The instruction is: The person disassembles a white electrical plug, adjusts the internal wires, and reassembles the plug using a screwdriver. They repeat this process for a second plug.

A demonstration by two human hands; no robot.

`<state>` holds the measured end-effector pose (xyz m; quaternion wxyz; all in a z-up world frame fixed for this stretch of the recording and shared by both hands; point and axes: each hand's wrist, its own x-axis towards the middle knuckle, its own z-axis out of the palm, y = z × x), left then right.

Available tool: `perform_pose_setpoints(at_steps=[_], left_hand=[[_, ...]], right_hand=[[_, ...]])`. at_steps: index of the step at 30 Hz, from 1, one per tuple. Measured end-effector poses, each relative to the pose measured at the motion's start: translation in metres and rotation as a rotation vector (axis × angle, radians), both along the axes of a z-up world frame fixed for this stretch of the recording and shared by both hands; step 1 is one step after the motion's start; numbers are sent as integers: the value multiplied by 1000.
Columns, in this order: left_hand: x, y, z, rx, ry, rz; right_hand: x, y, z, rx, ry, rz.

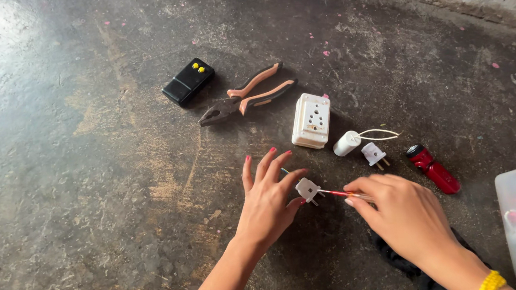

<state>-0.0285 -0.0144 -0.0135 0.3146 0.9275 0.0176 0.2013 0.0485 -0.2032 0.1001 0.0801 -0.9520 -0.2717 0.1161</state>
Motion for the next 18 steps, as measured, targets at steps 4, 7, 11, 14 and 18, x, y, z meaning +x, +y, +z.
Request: perform_pose_setpoints(at_steps=[4,7,11,14,18], left_hand=[[11,0,-5,32,49,-37],[15,-1,-11,-29,120,-49],[14,1,-18,-108,64,-4],[17,1,-21,-130,13,23],[17,3,-22,-131,20,22]], right_hand=[[2,10,-7,5,-170,225],[4,14,-13,-34,-229,307],[10,17,-15,-50,-256,342],[16,18,-14,-65,-254,351],[21,23,-12,-87,-235,342]])
